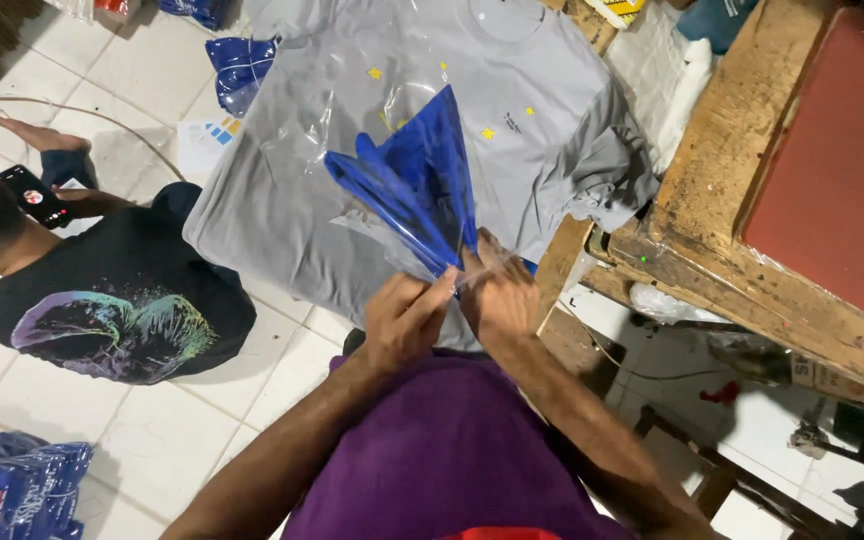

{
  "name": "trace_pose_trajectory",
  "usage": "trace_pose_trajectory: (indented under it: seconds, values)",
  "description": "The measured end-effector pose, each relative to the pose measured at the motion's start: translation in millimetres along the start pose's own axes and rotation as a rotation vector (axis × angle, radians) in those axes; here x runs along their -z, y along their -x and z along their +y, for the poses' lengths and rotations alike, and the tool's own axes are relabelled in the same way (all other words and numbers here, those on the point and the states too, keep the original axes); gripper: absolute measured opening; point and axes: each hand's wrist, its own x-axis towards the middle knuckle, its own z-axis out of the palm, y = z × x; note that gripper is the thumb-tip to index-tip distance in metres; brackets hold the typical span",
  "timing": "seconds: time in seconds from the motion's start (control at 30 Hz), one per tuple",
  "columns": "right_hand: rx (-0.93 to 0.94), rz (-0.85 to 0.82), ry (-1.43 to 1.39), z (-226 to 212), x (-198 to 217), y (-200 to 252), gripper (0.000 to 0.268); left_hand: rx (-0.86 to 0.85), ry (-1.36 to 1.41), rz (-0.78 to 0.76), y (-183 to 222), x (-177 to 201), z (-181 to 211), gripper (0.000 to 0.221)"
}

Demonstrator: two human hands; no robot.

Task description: Folding a t-shirt and placing it into a plastic bag for final packaging.

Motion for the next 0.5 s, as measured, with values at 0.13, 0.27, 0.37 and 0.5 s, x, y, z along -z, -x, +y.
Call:
trace_pose_trajectory:
  seconds: [0.13, 0.27, 0.37, 0.5]
  values:
    - [-0.067, -0.008, -0.052, -0.6, -66.5, 25.7, 0.024, -0.07, -0.144, -0.002, 8.8, -4.0, -33.5, 0.025]
    - [-0.142, 0.035, -0.085, -23.8, -49.9, 12.9, 0.022, -0.088, -0.054, -0.102, 18.6, 1.1, -43.7, 0.02]
    - [-0.164, -0.04, -0.013, -48.5, -29.4, -19.2, 0.028, -0.083, 0.002, -0.189, 29.5, 12.0, -50.5, 0.016]
    - [-0.183, -0.045, -0.136, -55.0, -58.2, -43.0, 0.032, -0.06, 0.074, -0.175, 21.7, 18.0, -68.6, 0.024]
